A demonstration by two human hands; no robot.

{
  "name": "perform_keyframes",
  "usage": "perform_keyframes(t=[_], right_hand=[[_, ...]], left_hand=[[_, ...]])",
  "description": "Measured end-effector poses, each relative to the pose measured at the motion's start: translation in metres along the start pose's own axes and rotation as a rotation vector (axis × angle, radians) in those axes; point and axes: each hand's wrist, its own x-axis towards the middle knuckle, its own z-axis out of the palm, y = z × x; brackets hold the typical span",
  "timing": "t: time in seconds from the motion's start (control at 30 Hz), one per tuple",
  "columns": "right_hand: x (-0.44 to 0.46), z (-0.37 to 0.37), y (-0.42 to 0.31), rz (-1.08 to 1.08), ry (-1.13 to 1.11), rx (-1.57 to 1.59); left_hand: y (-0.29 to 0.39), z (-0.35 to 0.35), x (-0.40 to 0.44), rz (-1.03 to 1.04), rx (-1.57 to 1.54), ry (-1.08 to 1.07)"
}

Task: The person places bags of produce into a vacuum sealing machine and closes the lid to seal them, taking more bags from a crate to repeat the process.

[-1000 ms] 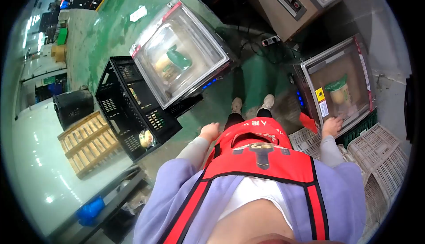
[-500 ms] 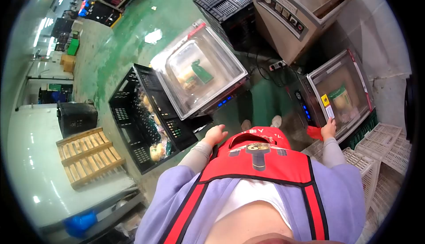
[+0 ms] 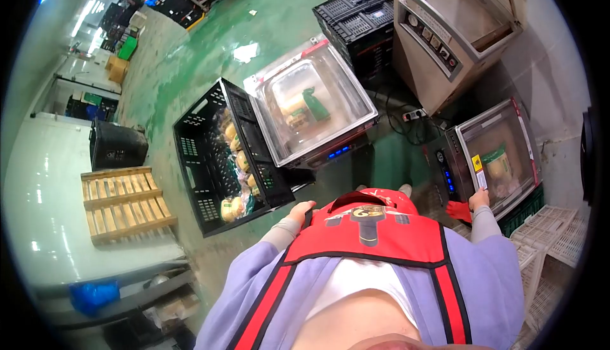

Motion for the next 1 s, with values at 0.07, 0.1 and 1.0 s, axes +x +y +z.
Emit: perform_keyframes(t=[0.07,0.1,1.0], right_hand=[[-0.001,-0.008,-0.003,-0.033,-0.004,-0.05],[-0.006,-0.012,-0.004,-0.029,-0.011,-0.024],[-0.012,-0.007,-0.003,-0.006,0.024,0.015]], left_hand=[[-0.002,0.002,-0.001,0.006,-0.001,-0.016],[-0.003,0.003,0.0,0.017,0.024,-0.022],[0.016,0.028,0.022,0.528,1.464,-0.088]])
